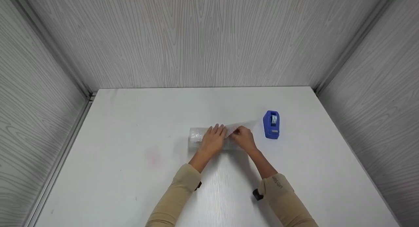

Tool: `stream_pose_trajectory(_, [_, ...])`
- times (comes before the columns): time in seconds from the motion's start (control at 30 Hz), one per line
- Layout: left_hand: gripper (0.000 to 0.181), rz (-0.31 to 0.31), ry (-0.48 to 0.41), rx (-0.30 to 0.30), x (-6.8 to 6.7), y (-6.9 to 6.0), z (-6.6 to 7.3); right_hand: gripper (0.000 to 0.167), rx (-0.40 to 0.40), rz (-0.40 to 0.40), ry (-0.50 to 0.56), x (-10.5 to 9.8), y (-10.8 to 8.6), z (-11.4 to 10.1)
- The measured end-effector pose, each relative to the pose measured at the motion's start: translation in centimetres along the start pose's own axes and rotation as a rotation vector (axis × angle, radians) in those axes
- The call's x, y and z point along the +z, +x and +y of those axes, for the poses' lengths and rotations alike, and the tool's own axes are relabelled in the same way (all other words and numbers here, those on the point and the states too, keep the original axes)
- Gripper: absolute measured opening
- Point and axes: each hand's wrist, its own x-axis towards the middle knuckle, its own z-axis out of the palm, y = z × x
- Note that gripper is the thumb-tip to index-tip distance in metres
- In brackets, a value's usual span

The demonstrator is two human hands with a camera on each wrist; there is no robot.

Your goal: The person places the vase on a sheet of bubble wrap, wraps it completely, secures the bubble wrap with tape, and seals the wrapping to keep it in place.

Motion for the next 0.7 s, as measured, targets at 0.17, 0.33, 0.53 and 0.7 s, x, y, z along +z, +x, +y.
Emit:
stream_pose_trajectory(0.17, [0.061,0.004,0.032,0.024,0.33,-0.27,0.01,0.017,0.028,0.013,0.012,0.23,0.07,-0.03])
stream_pose_trajectory(0.33, [0.064,-0.036,0.021,0.020,0.39,-0.10,-0.02,0.017,0.073,0.017,0.042,0.41,0.17,0.01])
stream_pose_trajectory(0.53, [0.062,0.022,0.017,0.020,0.70,0.14,0.14,0.018,0.137,0.009,0.082,0.28,0.54,0.13])
stream_pose_trajectory(0.7, [0.058,0.090,0.004,0.013,0.77,0.33,0.05,0.023,0.096,0.114,0.145,0.11,0.50,0.48])
